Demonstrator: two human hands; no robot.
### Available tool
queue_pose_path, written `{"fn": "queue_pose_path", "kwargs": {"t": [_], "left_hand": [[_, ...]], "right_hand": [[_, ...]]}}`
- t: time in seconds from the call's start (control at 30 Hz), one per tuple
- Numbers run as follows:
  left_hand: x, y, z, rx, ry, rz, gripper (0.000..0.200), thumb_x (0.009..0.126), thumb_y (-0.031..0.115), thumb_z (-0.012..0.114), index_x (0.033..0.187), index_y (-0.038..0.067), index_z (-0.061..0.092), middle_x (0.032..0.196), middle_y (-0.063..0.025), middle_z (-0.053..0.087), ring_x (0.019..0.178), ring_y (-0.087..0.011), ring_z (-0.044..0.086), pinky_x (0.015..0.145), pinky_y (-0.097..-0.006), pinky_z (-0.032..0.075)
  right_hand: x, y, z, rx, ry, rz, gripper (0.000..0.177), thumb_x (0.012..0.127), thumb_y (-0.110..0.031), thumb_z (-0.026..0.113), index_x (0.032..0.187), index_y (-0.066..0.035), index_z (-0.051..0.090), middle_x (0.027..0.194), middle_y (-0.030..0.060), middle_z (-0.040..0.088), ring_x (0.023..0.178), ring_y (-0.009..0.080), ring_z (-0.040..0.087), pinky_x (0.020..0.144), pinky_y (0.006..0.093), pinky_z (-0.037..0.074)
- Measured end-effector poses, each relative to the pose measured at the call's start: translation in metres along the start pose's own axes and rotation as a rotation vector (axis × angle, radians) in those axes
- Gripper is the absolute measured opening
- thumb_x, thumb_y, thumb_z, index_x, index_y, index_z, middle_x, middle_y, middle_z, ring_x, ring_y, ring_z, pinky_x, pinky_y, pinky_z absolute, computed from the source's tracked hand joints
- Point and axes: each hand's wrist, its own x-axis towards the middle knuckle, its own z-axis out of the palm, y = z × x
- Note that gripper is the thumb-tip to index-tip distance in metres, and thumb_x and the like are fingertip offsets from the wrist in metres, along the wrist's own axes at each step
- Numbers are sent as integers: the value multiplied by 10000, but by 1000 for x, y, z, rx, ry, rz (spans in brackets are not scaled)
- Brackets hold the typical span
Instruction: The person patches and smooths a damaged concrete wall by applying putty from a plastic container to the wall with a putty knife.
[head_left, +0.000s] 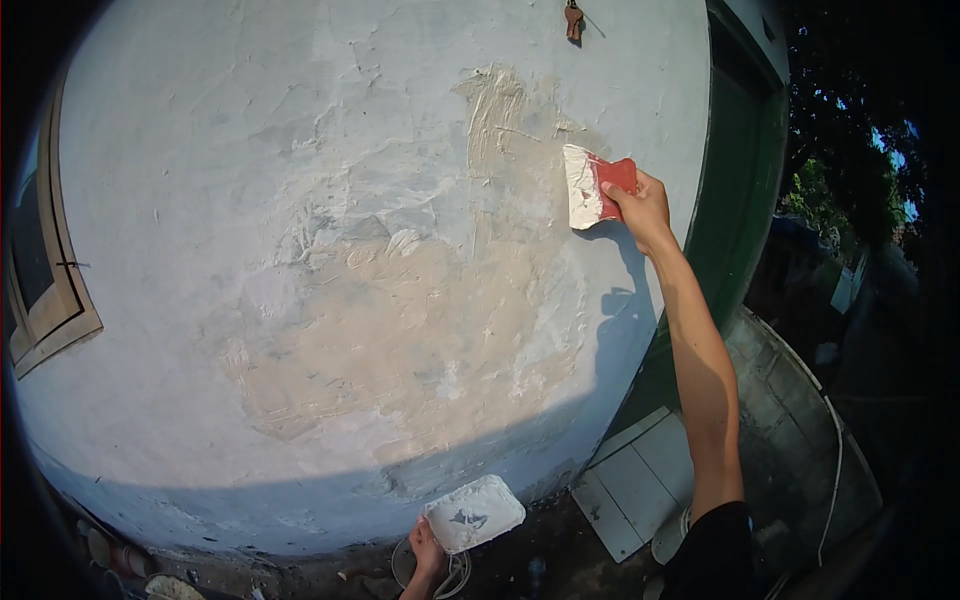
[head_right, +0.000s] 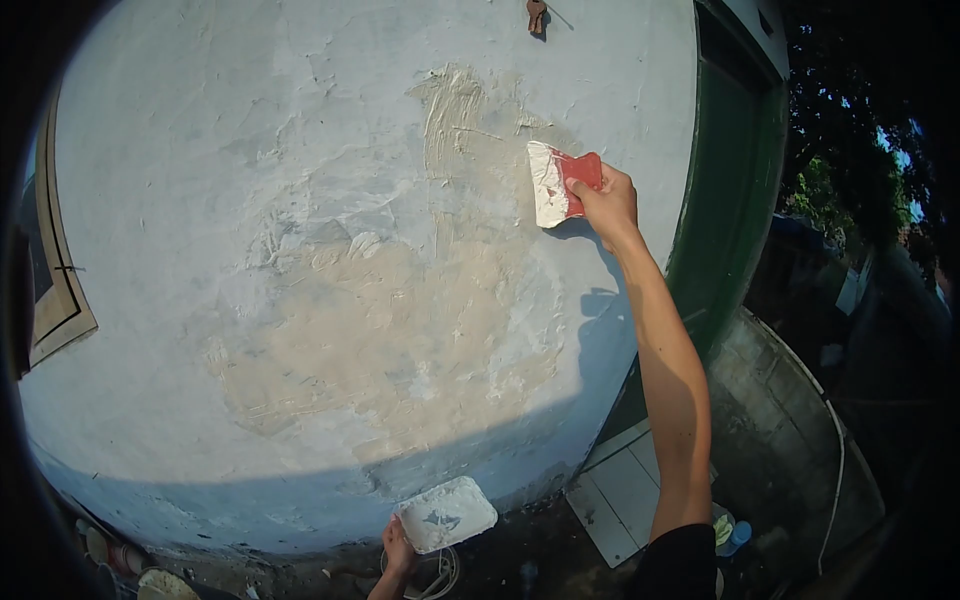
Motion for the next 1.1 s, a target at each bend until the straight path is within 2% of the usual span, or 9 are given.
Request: {"fn": "queue_pose_path", "kwargs": {"t": [0.07,0.17,0.27,0.37,0.47,0.67,0.83,0.93,1.1], "left_hand": [[4,-9,-1,-2,-8,5,427,1053,367,375,914,22,586,792,-11,593,682,-91,545,627,-260,471],[-5,3,13,28,22,-1,436,1052,370,375,902,23,591,779,-6,590,678,-90,538,621,-260,462],[-5,-3,14,36,35,2,446,1052,378,371,917,18,596,789,-9,599,676,-94,539,626,-263,462],[5,-25,-5,104,-3,13,452,1052,382,364,952,9,600,818,-20,612,685,-100,547,639,-268,470],[6,-24,-4,103,-28,29,456,1052,383,359,977,4,601,846,-31,622,700,-106,554,647,-272,473],[-3,-1,25,17,-14,-38,450,1056,373,351,984,8,605,850,-27,623,723,-106,558,662,-270,472],[-7,0,25,72,-20,-1,446,1055,373,355,974,11,603,838,-20,614,719,-103,555,665,-271,473],[-3,-4,19,58,-21,3,439,1055,369,362,971,12,602,838,-20,614,719,-102,556,665,-271,473],[-4,-7,11,23,14,4,443,1053,372,362,973,6,597,851,-36,623,737,-123,581,680,-282,493]], "right_hand": [[5,-24,-14,-162,11,-189,208,874,-63,638,1072,-3,656,921,100,719,760,152,675,701,306,556],[19,-62,-7,-531,202,-469,211,882,-59,590,1076,-3,654,914,148,718,756,238,690,742,348,547],[27,-66,16,-740,75,-634,284,866,-17,544,1140,-10,619,1000,210,686,870,332,681,804,399,545],[29,-13,50,-972,26,-868,412,817,30,552,1227,-10,577,1182,202,640,1061,333,640,849,397,559],[-5,2,65,-1019,-136,-836,422,850,16,514,1271,2,504,1257,228,577,1138,367,587,878,447,542],[-67,14,65,-1063,-260,-843,424,861,16,521,1283,-26,525,1261,208,588,1154,365,584,913,410,545],[-20,-22,22,-748,-16,-845,412,884,5,490,1266,-120,580,1192,150,646,1095,299,629,901,396,550],[23,-32,7,-807,122,-772,398,873,13,501,1246,-95,586,1190,141,647,1104,293,622,894,393,554],[20,17,41,-959,-4,-858,403,838,22,526,1238,-18,556,1212,209,622,1116,358,609,860,424,564]]}}
